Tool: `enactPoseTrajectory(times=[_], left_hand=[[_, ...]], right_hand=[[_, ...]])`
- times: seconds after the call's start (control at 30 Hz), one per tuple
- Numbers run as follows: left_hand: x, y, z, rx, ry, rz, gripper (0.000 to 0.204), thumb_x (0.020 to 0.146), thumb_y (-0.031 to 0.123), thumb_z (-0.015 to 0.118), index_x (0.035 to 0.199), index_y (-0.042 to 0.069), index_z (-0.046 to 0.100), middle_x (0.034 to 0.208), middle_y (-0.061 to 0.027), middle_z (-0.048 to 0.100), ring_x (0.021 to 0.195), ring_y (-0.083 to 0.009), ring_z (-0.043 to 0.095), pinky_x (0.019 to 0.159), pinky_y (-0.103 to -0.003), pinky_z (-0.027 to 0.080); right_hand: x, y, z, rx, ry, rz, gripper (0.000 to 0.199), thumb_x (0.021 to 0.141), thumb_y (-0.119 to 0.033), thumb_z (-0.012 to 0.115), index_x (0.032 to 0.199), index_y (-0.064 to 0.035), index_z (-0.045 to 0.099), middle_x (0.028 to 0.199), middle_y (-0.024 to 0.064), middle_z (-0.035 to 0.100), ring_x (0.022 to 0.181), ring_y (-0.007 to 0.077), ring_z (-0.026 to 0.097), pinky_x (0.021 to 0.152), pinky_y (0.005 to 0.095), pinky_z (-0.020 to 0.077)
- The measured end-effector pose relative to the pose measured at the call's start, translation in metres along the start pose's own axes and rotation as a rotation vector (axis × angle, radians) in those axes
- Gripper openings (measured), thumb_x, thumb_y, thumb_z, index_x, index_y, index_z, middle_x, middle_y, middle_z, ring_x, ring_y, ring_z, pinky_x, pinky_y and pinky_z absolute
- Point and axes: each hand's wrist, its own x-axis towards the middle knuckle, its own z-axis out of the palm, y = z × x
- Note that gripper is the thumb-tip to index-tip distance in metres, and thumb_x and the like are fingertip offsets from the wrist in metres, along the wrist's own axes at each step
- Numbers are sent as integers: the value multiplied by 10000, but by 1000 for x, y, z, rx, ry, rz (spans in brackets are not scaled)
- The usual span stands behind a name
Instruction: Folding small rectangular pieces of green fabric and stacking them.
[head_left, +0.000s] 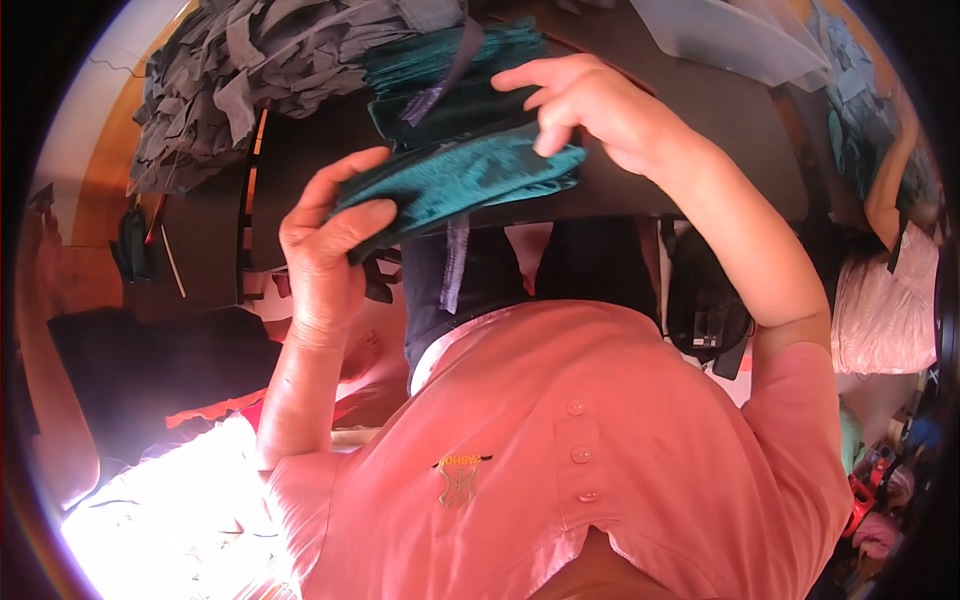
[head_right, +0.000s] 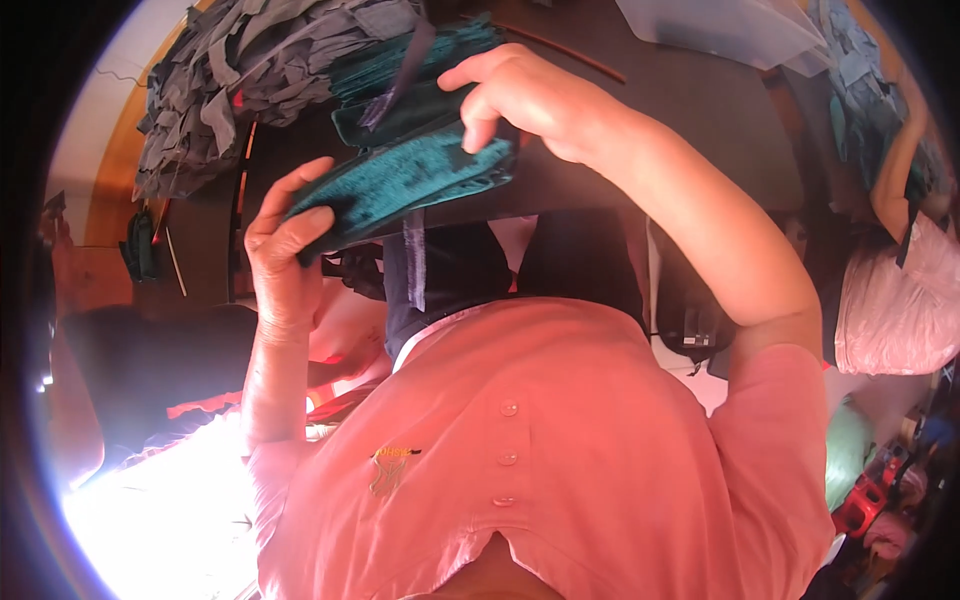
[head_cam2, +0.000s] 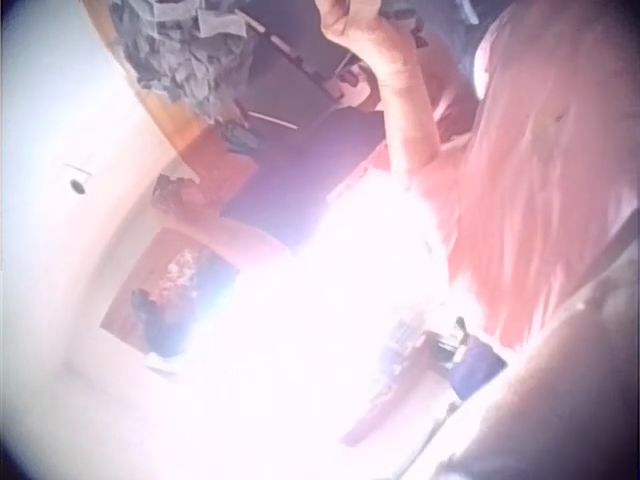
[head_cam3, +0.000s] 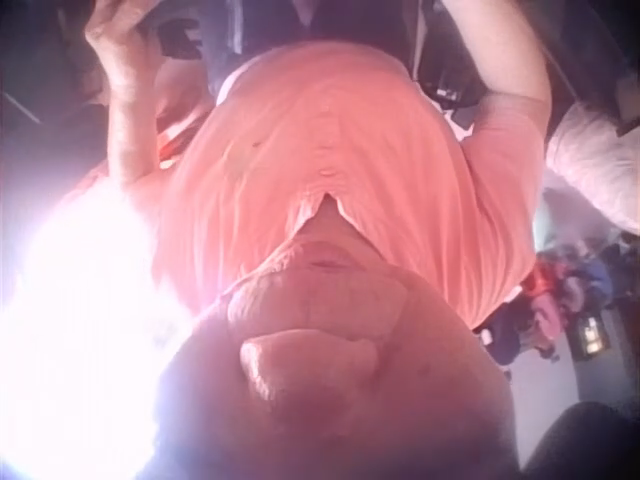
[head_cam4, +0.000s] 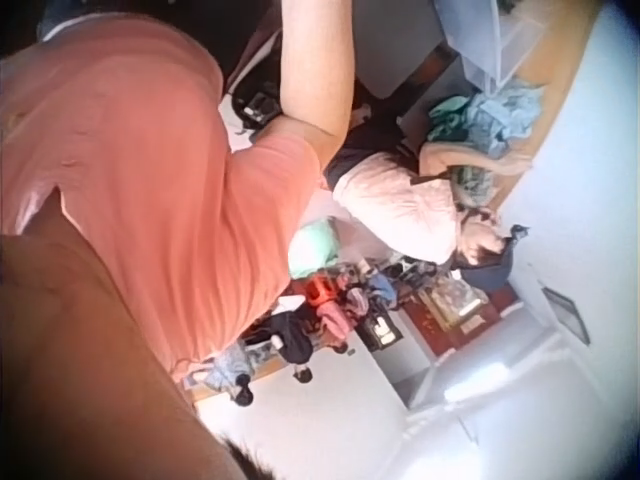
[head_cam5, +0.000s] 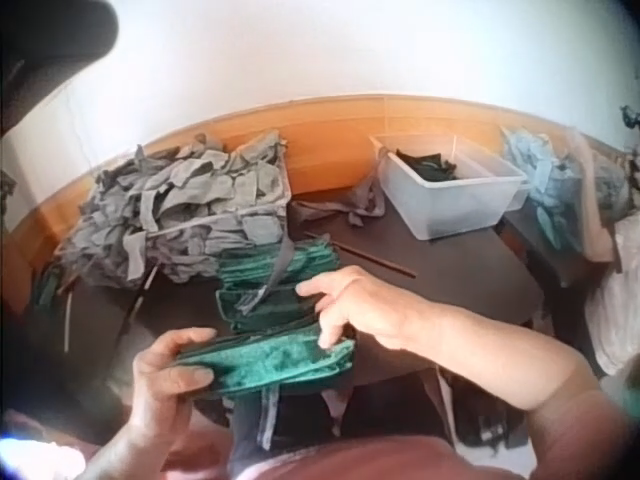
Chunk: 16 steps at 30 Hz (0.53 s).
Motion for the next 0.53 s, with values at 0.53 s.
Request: enactPoseTrajectory(times=[0.53], left_hand=[[80, 55, -8, 144, -104, 211, 404, 857, 155, 707, 1250, 61, 722, 1270, -85, 694, 1127, -144, 604, 1021, -251, 414]], right_hand=[[56, -6, 3, 416, 85, -212, 812, 715, -20, 546, 1523, -33, 468, 1278, 140, 669, 1117, 229, 665, 1018, 340, 510]])
